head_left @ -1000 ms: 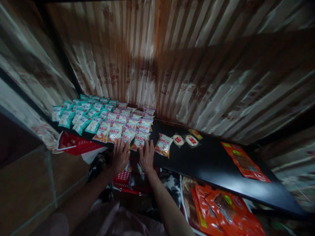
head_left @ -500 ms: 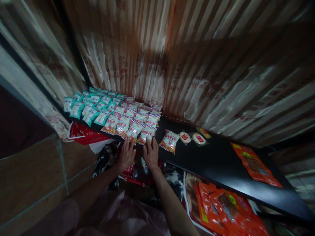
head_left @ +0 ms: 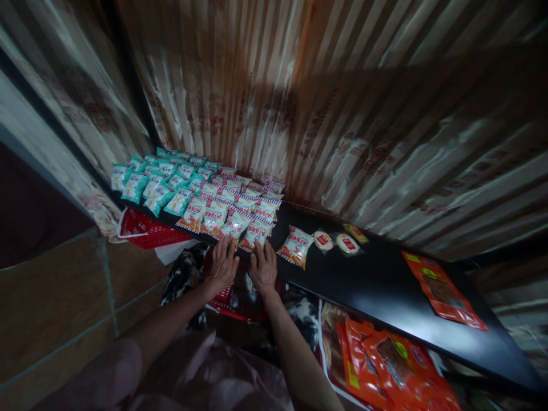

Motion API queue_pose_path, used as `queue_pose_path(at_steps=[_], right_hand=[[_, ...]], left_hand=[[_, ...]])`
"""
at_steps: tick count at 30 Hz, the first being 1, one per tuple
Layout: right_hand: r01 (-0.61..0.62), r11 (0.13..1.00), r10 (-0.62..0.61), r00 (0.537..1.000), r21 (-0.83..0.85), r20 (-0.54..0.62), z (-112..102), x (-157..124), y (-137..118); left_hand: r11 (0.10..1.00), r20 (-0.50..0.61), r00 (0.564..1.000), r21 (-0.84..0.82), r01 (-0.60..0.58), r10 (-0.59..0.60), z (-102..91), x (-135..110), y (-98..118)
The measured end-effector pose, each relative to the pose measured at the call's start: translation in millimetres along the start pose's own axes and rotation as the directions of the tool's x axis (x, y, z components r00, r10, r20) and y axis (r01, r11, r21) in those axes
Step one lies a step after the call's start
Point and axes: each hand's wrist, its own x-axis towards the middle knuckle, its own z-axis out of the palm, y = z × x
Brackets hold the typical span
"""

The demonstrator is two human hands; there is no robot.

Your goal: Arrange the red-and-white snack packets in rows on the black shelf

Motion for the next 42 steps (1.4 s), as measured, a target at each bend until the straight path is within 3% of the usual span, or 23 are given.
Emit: queue_pose_path(at_steps=[17, 26, 42], right_hand=[[-0.011, 0.998, 0.014, 0.999, 0.058, -0.049, 2, -1, 2], [-0.03, 0.998, 0.032, 0.998, 0.054, -0.047, 4, -1, 3], [-0.036, 0.996, 0.04, 0.998, 0.077, -0.048, 5, -1, 5]], left_hand=[[0.999, -0.023, 1.0, 0.03, 0.012, -0.011, -1.5, 8, 3], [0.998, -0.001, 0.999, -0.026, -0.053, 0.053, -10.4, 16, -3], [0.994, 0.0, 0.995, -0.048, -0.102, 0.102, -5.1, 31, -2]])
